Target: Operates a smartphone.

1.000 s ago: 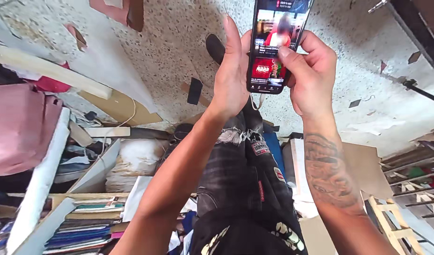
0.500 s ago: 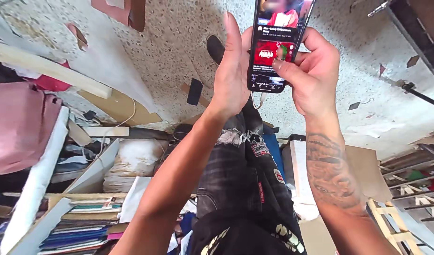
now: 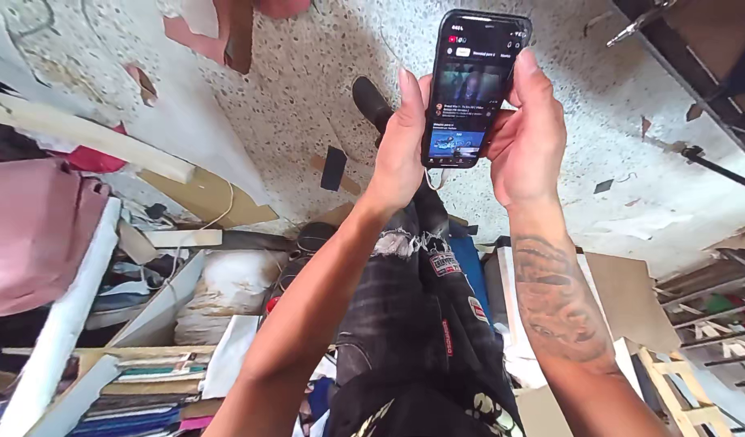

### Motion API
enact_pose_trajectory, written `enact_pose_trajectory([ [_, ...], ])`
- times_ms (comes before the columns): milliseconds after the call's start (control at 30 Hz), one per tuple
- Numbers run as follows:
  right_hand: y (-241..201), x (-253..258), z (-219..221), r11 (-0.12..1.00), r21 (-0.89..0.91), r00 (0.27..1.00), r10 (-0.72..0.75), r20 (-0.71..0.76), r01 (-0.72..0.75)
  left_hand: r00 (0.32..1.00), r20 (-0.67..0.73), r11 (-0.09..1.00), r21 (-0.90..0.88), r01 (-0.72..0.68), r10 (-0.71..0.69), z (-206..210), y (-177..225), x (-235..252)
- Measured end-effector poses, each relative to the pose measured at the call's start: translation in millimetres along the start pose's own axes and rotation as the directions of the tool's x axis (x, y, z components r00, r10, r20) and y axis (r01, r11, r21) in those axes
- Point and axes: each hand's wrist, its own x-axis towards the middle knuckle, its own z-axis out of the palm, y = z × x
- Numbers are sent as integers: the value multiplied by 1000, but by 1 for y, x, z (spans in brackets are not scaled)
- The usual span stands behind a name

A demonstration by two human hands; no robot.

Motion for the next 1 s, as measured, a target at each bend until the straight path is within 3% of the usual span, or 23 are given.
enact_pose_trajectory([
  [200, 3, 8, 4, 999, -20, 994, -30, -105, 28, 1000, 6, 999, 31, -27, 27, 3, -1, 1],
  [333, 6, 4, -4, 998, 27, 998, -57, 8, 56, 1000, 7, 999, -43, -13, 14, 2, -4, 6],
  [533, 4, -14, -13, 993, -91, 981, -51, 189, 69, 996, -17, 982, -166, 86, -90, 0, 2, 7],
  [667, 6, -13, -22, 993, -50, 933, -83, 350, 107, 999, -7, 972, -230, 38, -41, -11, -4, 13],
  [1000, 2, -12, -22, 991, -48, 915, -96, 393, 125, 999, 9, 974, -225, 38, -37, -13, 0, 12],
])
